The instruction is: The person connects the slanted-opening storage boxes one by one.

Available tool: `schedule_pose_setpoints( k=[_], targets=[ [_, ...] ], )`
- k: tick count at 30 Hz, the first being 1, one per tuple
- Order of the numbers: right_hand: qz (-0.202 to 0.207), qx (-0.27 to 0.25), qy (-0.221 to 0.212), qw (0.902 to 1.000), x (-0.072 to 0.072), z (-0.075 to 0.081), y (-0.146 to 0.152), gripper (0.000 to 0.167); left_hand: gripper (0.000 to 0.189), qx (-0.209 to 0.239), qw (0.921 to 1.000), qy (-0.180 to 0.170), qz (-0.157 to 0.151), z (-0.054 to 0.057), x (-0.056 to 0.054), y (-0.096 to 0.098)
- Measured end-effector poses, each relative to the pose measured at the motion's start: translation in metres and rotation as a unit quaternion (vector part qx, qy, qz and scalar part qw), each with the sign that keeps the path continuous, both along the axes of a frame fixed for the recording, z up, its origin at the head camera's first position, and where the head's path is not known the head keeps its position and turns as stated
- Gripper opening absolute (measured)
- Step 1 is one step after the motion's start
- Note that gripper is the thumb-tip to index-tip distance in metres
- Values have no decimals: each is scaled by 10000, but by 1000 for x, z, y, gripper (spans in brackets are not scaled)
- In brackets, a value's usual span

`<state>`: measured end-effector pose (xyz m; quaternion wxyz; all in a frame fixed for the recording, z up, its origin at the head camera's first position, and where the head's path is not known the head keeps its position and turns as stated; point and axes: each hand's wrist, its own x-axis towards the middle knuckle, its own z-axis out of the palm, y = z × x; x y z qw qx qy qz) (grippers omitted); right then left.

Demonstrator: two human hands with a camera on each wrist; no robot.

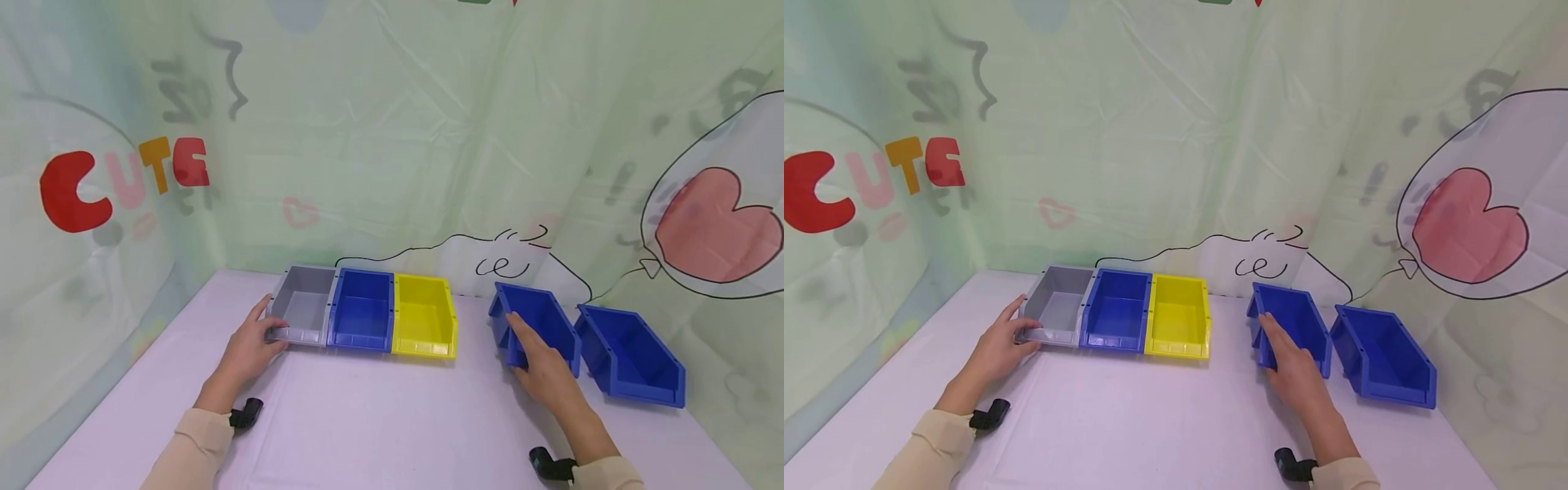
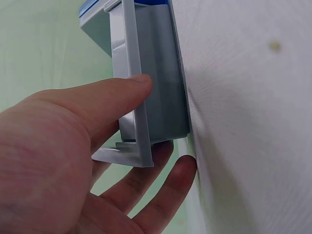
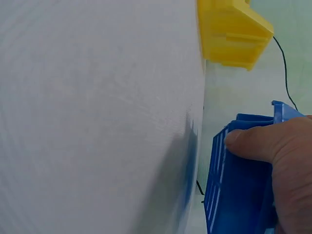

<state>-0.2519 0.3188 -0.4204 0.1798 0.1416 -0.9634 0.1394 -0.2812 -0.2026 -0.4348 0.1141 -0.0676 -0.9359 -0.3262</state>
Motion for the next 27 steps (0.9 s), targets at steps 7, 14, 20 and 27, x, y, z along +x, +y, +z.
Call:
schedule_pose_setpoints(
  k=[7,14,20,27],
  targets=[
    [63,-88,153,9998,-1,8,-11,104,32,-2,10000,-26,2,1,0,1],
    [-52,-40,74,10000,-5,11,-23,103,31,-15,10000,-45,-7,4,3,1],
    [-65,-116,58,9999,-12,16,-41,101,32,-38,10000,4,-28,3,2,-1],
    [59,-197,165,9997,-18,17,-56,101,33,-16,9999,-99,-47,3,1,0]
  ],
)
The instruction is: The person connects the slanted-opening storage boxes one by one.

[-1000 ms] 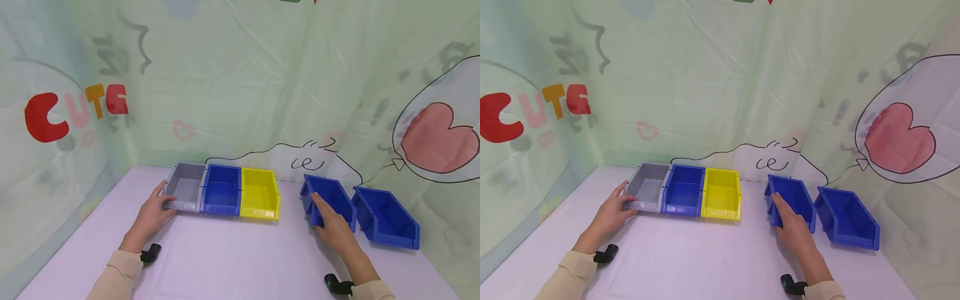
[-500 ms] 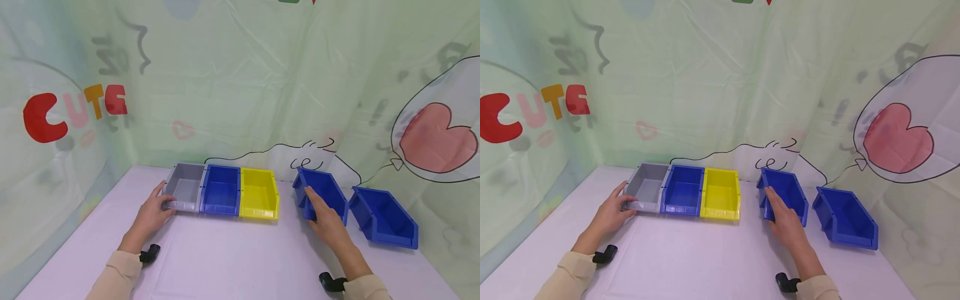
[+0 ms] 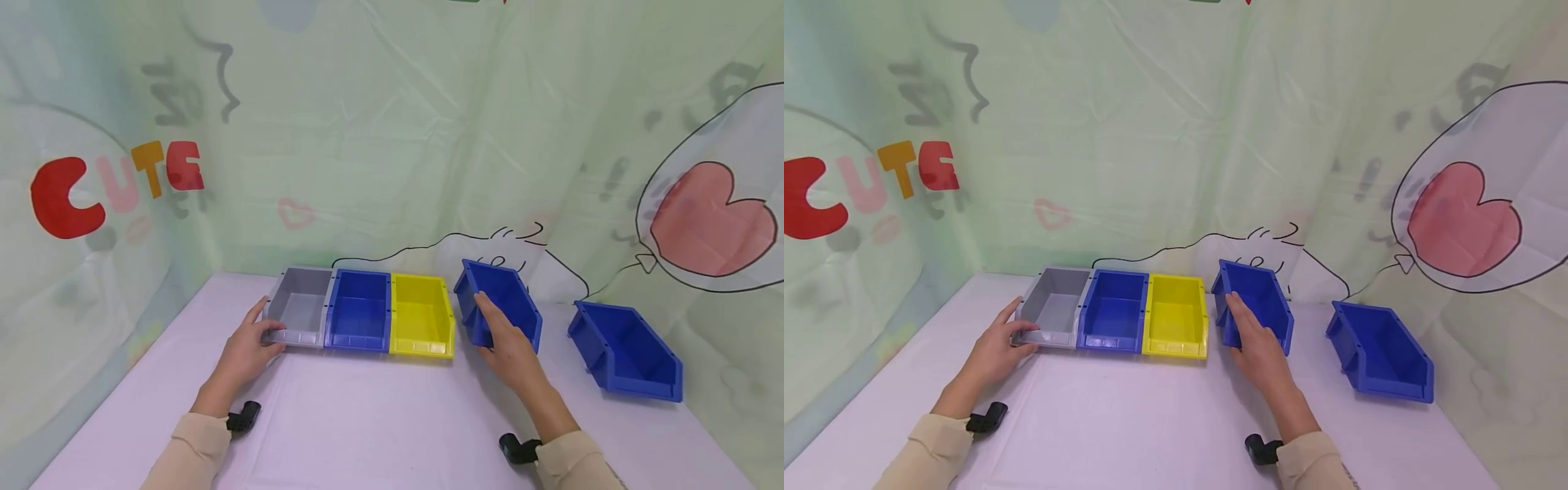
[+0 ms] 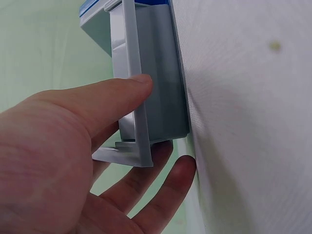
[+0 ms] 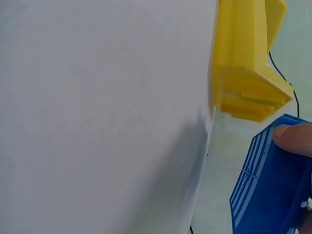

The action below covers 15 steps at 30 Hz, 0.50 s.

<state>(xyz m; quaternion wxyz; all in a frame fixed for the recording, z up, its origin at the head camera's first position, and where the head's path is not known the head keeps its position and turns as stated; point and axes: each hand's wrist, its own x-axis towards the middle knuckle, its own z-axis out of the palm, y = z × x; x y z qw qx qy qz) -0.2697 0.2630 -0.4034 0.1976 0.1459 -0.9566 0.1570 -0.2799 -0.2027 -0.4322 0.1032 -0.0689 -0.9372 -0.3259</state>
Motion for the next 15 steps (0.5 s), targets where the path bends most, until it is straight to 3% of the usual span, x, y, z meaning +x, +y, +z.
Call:
schedule_pose_setpoints(
  k=[15],
  targets=[
    [-22,-57,15,10000,-10,-2,-14,102,33,13,10000,2,20,-1,-1,0]
  ],
)
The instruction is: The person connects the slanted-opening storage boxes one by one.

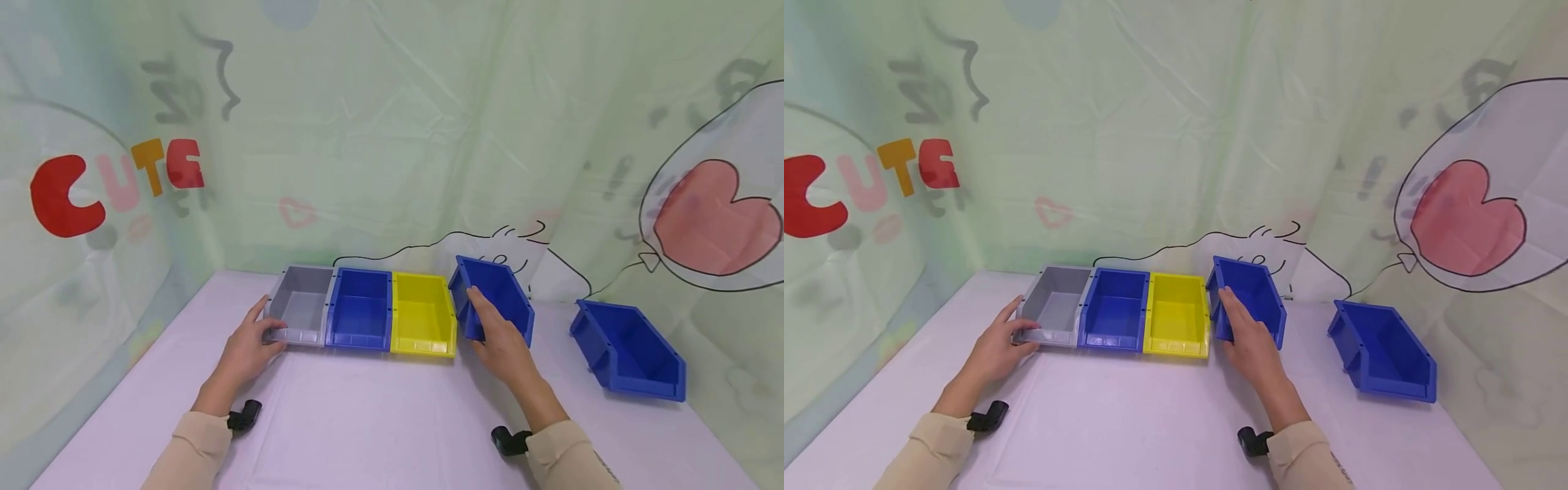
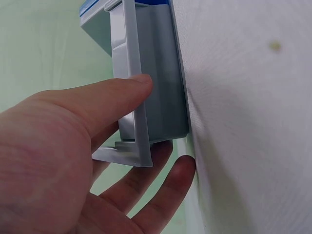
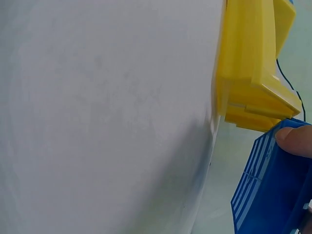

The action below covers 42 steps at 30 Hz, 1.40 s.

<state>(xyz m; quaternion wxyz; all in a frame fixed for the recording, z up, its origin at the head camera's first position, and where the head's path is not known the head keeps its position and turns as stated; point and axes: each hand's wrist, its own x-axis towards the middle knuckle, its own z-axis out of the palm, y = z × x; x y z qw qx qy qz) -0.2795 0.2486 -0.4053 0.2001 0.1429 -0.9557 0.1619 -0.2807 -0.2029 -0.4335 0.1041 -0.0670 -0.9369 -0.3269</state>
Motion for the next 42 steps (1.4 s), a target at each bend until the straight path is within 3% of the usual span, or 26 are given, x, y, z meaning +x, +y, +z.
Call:
schedule_pose_setpoints(
  k=[6,25,42],
  targets=[
    [-96,90,-268,9996,1,1,-1,100,33,-14,10000,-11,1,-2,1,1],
    [-203,545,-244,9980,2,-1,-4,99,31,-61,10000,58,-33,-2,0,3],
    [-235,541,-313,9978,-1,-3,-10,97,32,-53,10000,64,-48,1,2,0]
  ],
)
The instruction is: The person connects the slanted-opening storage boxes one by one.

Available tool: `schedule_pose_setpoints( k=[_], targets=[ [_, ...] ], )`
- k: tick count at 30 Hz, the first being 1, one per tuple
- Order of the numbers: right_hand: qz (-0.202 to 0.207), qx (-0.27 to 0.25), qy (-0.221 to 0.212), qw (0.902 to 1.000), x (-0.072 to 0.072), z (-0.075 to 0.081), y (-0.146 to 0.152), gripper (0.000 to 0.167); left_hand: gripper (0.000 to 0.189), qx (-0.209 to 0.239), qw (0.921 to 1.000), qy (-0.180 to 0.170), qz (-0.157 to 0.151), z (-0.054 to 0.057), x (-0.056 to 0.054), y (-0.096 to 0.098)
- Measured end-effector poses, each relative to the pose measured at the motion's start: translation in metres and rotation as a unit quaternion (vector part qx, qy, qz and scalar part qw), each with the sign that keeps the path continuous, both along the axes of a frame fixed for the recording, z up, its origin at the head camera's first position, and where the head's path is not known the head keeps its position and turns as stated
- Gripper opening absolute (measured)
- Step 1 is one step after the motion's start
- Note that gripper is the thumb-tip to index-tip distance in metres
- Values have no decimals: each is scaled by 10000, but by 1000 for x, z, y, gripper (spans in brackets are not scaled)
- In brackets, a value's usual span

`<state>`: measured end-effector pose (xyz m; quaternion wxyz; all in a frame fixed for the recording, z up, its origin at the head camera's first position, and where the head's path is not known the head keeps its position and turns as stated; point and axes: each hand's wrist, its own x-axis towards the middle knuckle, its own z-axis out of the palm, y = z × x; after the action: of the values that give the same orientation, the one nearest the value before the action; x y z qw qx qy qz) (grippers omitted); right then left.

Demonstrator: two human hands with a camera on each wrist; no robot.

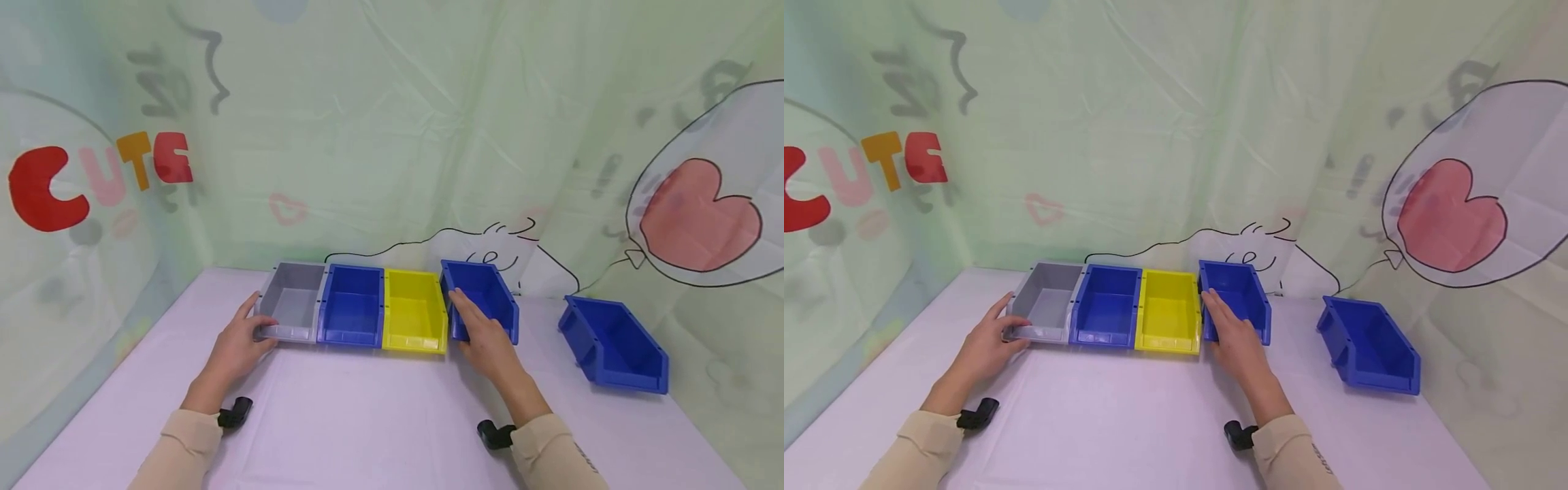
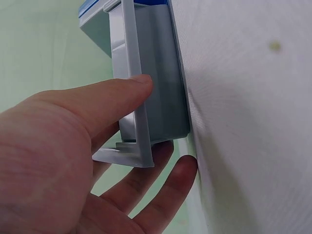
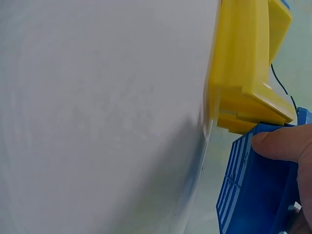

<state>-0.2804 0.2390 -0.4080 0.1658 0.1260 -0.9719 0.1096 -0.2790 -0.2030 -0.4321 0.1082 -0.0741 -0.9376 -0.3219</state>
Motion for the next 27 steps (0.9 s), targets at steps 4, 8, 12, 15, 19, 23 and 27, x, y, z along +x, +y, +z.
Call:
schedule_pose_setpoints(
  k=[4,8,12,15,19,23,27],
  targets=[
    [-21,-11,10,10000,1,0,-1,97,32,6,10000,45,-20,0,0,0],
    [-100,-74,-110,9999,3,0,-1,97,31,-4,9999,93,-76,0,-2,1],
    [-158,-138,-233,9995,4,0,-2,97,31,-22,9999,123,-70,0,-3,0],
    [-174,-147,-287,9993,3,0,-3,97,30,-20,9999,126,-65,1,-3,-1],
    [-195,-162,-416,9988,2,-1,-5,97,31,-22,9999,93,-47,1,-3,-1],
    [-248,-170,-519,9982,3,-2,-5,98,32,1,10000,57,-43,-1,-2,-1],
    [-239,-199,-566,9979,3,-4,-5,98,32,15,10000,62,-22,-2,-2,-1]
  ],
)
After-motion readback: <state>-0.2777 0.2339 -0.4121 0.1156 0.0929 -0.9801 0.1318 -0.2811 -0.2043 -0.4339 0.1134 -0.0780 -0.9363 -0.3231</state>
